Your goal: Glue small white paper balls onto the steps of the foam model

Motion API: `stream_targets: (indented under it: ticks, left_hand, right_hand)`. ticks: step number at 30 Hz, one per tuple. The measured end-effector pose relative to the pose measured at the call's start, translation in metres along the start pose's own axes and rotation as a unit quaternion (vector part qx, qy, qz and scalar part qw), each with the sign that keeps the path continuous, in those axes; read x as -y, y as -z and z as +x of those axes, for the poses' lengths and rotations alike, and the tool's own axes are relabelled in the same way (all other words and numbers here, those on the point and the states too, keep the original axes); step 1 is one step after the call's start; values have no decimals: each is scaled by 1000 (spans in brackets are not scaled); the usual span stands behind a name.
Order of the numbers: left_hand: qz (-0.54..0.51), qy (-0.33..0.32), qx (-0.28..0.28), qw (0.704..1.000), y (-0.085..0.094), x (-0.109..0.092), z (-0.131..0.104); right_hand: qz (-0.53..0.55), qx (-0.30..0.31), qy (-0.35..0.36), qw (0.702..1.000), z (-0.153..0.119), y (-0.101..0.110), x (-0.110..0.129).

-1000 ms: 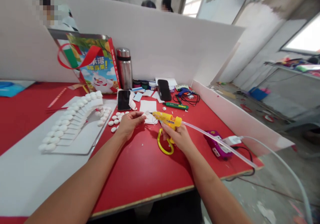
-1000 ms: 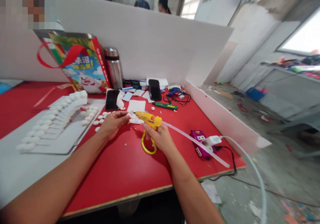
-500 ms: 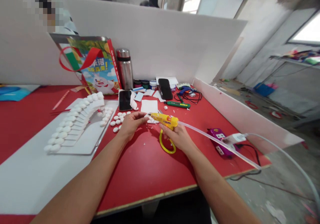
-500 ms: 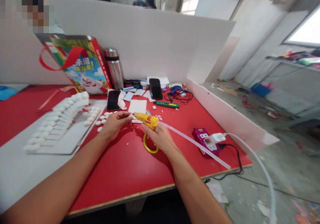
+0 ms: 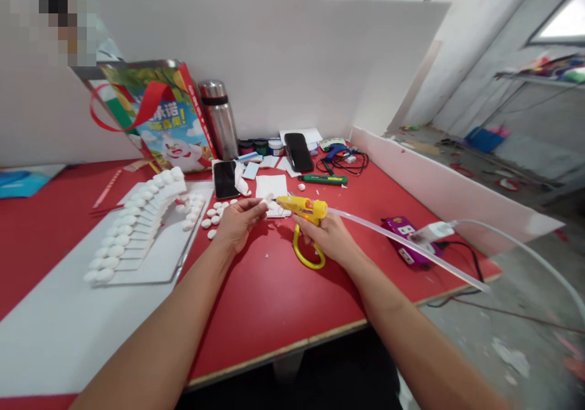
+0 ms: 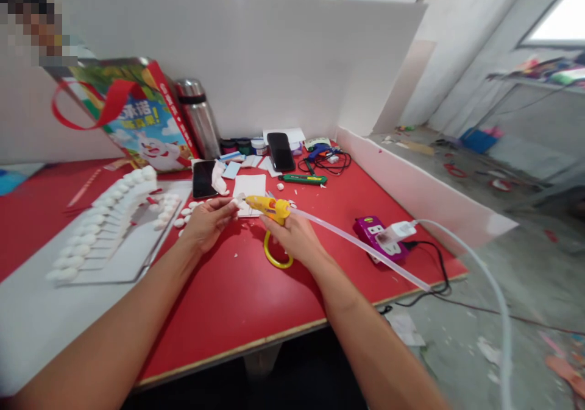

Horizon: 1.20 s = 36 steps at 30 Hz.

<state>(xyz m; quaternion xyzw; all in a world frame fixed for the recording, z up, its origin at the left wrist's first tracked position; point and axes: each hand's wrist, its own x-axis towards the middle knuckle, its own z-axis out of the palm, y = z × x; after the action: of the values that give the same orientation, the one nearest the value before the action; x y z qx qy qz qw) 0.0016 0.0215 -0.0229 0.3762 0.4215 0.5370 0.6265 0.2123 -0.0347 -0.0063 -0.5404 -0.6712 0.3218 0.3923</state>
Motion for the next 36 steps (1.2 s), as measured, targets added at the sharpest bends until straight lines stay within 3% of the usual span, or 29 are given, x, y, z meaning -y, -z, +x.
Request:
stream_targets:
  ticks: [5,11,19,28,36]
  left_hand:
    - [-5,20,11,1000,-1,-1,0]
    - [-22,16,0,1000,0,-2,3]
    - [-35,2,-18,999,6,-2,9]
    - [-30,2,-11,999,7,0,8]
    - [-27,4,-8,1000,6,-1,8]
  right_hand:
    - [22,9,-18,1000,0,3,10]
    - [25,65,-36,997,24,17,33]
    - [183,40,-27,982,23,7,10]
    - [134,40,-13,990,23,8,-1]
    - [56,62,-7,996,21,6,7]
